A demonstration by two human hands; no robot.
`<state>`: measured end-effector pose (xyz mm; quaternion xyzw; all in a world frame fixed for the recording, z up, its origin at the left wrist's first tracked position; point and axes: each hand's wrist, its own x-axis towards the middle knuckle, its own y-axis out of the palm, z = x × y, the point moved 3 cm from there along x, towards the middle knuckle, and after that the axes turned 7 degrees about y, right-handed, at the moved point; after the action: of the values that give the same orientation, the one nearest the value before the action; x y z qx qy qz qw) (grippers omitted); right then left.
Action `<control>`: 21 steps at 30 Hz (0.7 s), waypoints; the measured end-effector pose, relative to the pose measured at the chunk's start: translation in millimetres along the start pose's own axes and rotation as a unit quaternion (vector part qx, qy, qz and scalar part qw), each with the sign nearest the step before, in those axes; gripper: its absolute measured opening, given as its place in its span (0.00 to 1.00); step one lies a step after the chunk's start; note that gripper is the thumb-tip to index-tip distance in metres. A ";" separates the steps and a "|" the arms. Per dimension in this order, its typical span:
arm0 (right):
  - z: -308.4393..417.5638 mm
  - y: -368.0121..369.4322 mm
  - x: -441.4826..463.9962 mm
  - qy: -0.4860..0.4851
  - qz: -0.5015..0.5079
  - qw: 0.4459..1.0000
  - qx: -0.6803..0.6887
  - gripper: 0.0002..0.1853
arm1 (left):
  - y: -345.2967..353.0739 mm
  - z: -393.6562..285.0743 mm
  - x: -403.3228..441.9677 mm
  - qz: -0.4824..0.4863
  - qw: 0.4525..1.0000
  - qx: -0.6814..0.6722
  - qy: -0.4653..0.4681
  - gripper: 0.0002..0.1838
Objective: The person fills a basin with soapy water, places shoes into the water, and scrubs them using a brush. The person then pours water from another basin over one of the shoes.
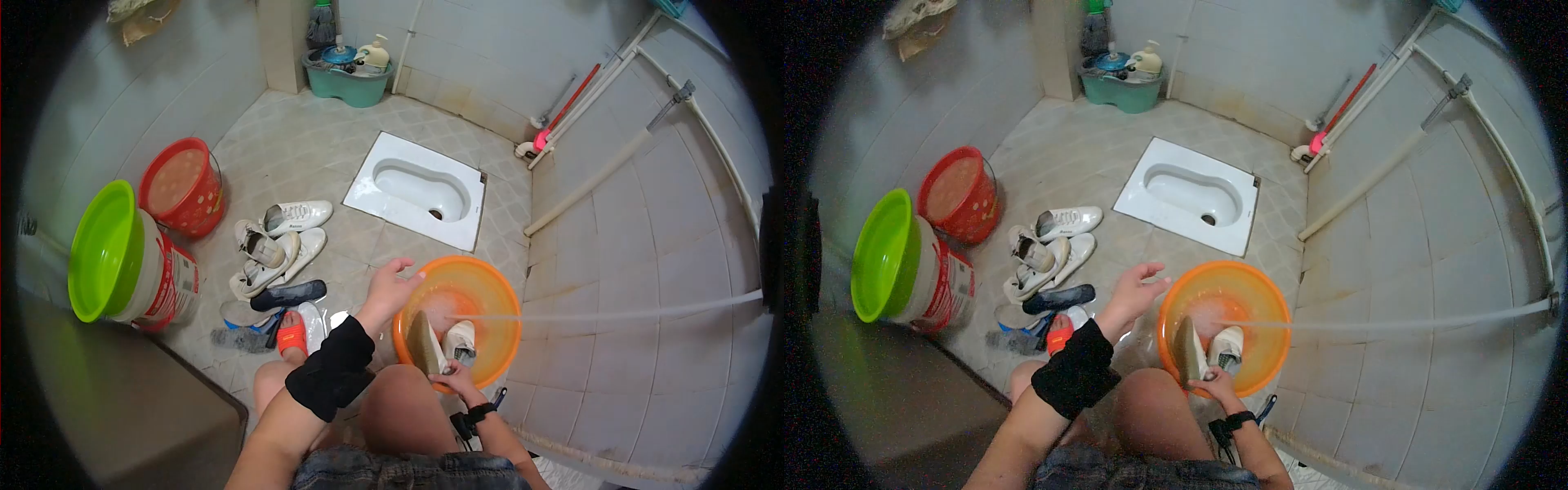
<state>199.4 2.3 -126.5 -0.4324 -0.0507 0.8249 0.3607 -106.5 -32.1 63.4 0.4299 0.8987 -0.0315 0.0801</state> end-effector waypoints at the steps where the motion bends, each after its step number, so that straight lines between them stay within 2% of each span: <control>1: 1.4 -0.4 -1.9 -0.006 0.002 1.000 0.016 0.19 | 0.8 2.6 0.6 0.000 1.000 -0.002 0.007 0.22; 6: 3.8 0.1 -7.9 -0.063 -0.009 0.996 0.070 0.20 | 0.1 5.3 1.1 -0.007 0.999 0.009 0.035 0.22; 8: 9.9 2.3 -9.7 -0.062 0.048 0.987 0.139 0.20 | 1.0 4.6 1.0 0.007 1.000 0.019 0.020 0.22; 12: 32.7 -1.1 -25.4 -0.088 0.011 0.993 0.077 0.19 | 2.7 15.2 4.8 -0.001 0.999 0.022 0.031 0.22; 15: 40.9 -4.2 -30.8 -0.057 0.018 0.998 0.031 0.17 | 4.5 19.6 6.2 -0.002 1.000 0.007 0.029 0.23; 17: 37.7 -1.6 -28.9 0.010 0.090 0.994 0.055 0.20 | 5.7 20.6 5.9 0.006 1.000 0.009 0.025 0.23; 21: 19.1 -1.9 -15.0 0.010 0.107 0.993 0.058 0.23 | 5.8 18.8 6.1 0.010 0.999 0.029 0.026 0.23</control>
<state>191.6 -1.6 -103.8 -0.4224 0.0471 0.8557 0.2952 -103.6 -26.1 43.9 0.4414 0.8950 -0.0461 0.0445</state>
